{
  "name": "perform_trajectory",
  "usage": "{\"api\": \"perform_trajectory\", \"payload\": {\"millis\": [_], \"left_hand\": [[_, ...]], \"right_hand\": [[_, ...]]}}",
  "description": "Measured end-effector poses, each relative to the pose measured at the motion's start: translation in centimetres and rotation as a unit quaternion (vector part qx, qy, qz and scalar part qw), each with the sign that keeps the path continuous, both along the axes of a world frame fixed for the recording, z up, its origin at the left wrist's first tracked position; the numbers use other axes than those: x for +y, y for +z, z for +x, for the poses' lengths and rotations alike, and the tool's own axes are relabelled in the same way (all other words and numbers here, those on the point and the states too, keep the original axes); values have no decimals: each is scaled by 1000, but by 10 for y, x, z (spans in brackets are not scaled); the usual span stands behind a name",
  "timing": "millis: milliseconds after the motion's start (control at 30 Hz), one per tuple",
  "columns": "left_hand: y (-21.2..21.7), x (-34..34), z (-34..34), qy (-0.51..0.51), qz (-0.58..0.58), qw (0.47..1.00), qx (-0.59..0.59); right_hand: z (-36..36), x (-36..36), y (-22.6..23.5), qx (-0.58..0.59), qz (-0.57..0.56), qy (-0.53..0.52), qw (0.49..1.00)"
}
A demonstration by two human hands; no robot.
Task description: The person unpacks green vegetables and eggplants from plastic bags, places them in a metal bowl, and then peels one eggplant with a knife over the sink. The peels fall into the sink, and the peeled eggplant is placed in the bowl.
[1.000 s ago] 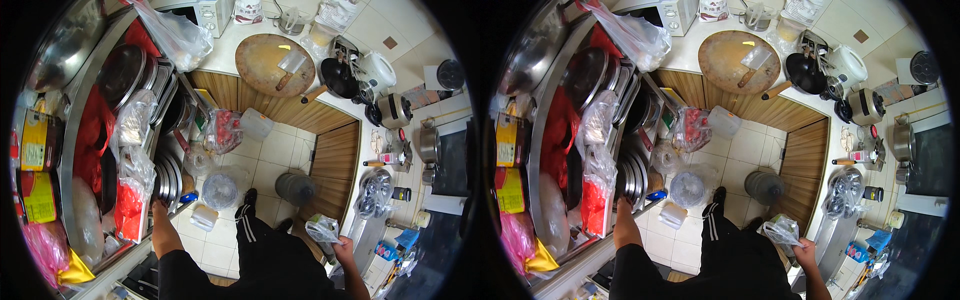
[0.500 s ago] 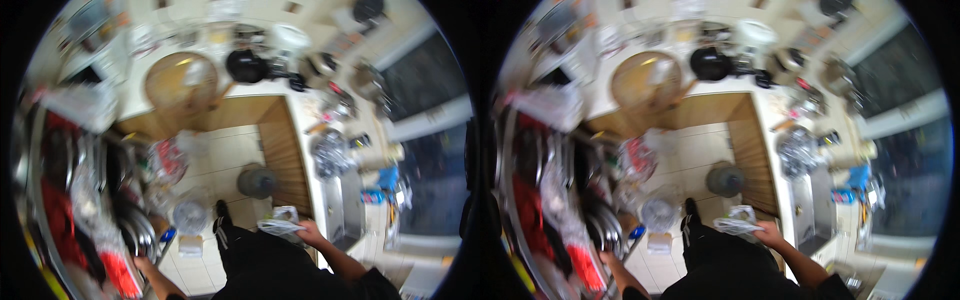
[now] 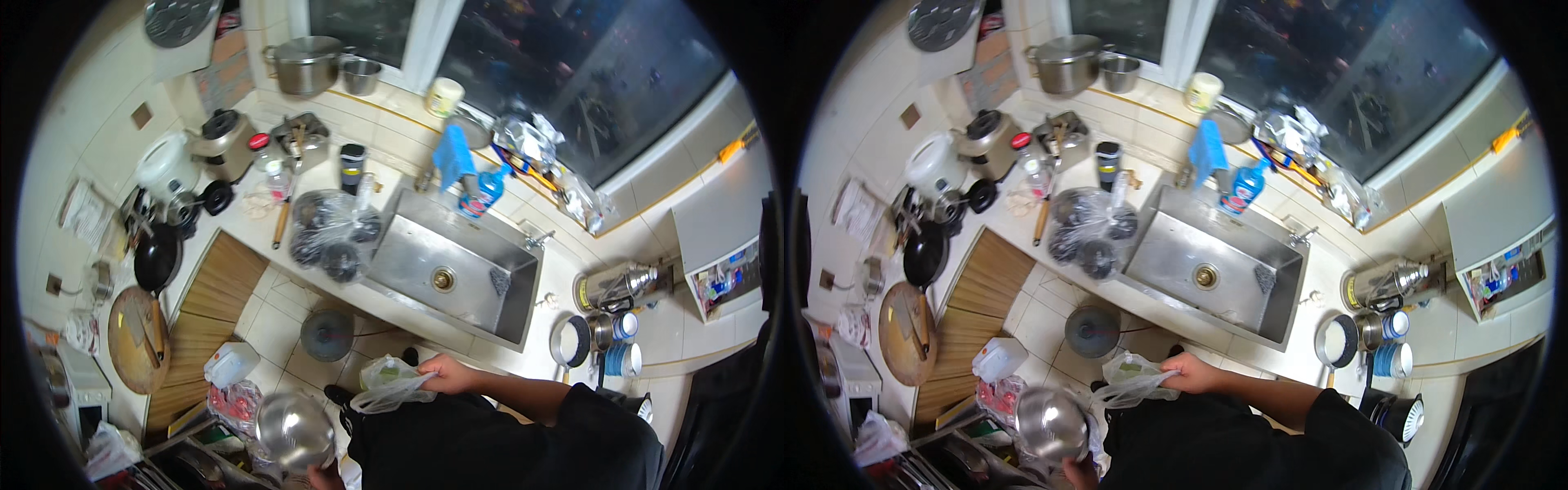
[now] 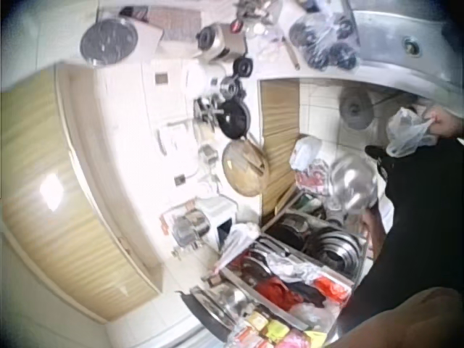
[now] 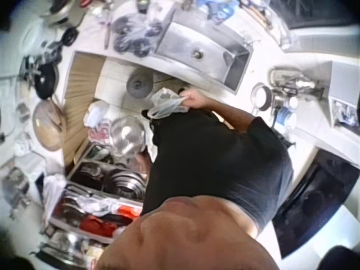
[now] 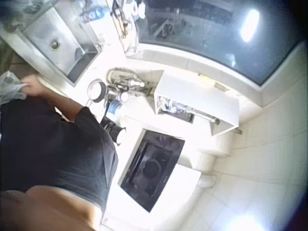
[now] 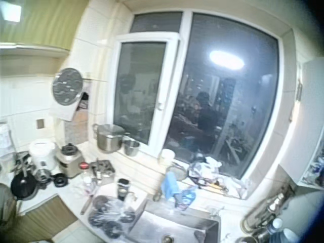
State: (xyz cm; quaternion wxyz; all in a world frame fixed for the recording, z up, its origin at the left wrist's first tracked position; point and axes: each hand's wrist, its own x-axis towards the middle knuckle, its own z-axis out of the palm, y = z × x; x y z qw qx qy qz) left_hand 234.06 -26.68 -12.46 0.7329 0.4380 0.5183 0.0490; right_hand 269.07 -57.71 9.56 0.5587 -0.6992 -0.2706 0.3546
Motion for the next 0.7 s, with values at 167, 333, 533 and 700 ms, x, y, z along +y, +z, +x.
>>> {"api": "perform_trajectory", "payload": {"millis": [167, 333, 533, 700], "left_hand": [[80, -77, 215, -31, -161, 978, -128], [115, -172, 418, -222, -122, 961, -106], [-17, -254, 567, -336, 26, 941, 21], [-107, -257, 593, -422, 139, 892, 84]], "right_hand": [[19, -129, 27, -27, 38, -35, 998], [19, -218, 31, 12, 61, -180, 982], [9, -239, 7, 36, 58, -419, 905], [11, -224, 0, 54, 77, -550, 830]]}}
